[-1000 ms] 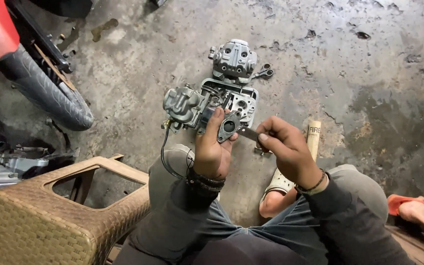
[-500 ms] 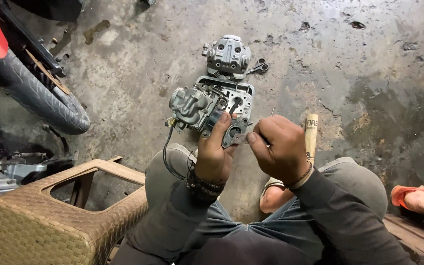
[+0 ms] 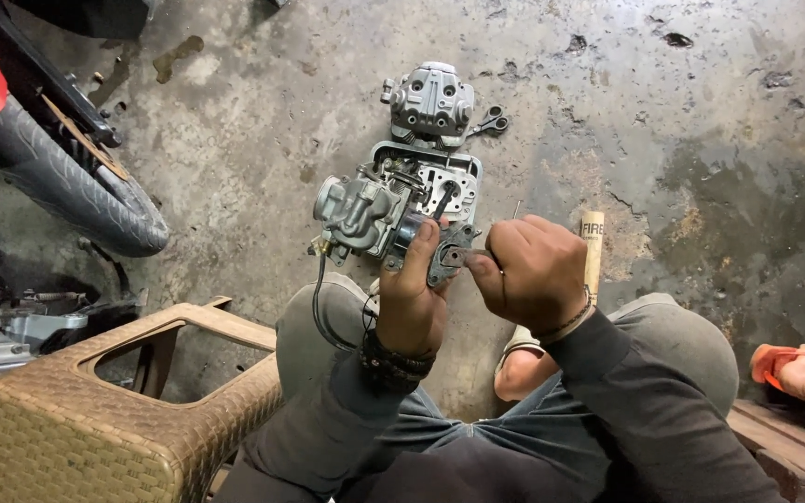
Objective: The person is scraping old gasket material or residue from the surface of a motorcycle engine component using a small metal hand tool.
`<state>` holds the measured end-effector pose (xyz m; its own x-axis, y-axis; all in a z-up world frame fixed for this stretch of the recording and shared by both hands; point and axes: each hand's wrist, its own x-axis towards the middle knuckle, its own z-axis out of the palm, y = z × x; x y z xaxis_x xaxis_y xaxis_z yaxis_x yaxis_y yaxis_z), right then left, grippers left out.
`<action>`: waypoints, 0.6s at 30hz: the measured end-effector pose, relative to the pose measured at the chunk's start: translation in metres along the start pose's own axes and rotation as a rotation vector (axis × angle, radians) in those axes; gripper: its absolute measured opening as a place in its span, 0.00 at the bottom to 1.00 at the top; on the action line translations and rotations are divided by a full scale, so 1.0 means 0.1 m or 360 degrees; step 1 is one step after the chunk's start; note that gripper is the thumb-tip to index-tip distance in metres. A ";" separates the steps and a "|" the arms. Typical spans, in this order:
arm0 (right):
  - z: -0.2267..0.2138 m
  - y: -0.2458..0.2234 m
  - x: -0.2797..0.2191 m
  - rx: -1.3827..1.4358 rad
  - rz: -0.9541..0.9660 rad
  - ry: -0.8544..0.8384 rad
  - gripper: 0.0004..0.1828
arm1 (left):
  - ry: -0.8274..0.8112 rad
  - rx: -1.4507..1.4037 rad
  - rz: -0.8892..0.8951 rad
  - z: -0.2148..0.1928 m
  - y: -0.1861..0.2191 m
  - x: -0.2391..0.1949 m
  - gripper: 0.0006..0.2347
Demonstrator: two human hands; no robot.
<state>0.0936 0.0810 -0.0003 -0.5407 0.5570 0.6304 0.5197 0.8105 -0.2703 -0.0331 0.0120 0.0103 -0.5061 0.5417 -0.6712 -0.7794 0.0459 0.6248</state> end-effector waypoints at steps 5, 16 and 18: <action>0.05 0.06 0.00 -0.0019 -0.0097 0.0039 0.29 | 0.0004 0.0040 0.0001 0.05 0.10 -0.07 0.13; 0.11 0.18 0.00 -0.0124 -0.0270 0.0100 0.30 | 0.0007 0.0163 -0.0078 0.04 0.20 -0.11 0.17; 0.16 0.24 -0.05 -0.0133 -0.0228 0.0085 0.31 | -0.0045 0.0124 -0.0132 0.02 0.19 -0.12 0.15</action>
<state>0.0980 0.1002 -0.0216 -0.5785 0.4244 0.6966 0.4939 0.8619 -0.1149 -0.0416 0.0082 0.0309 -0.4298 0.5568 -0.7108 -0.7865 0.1559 0.5976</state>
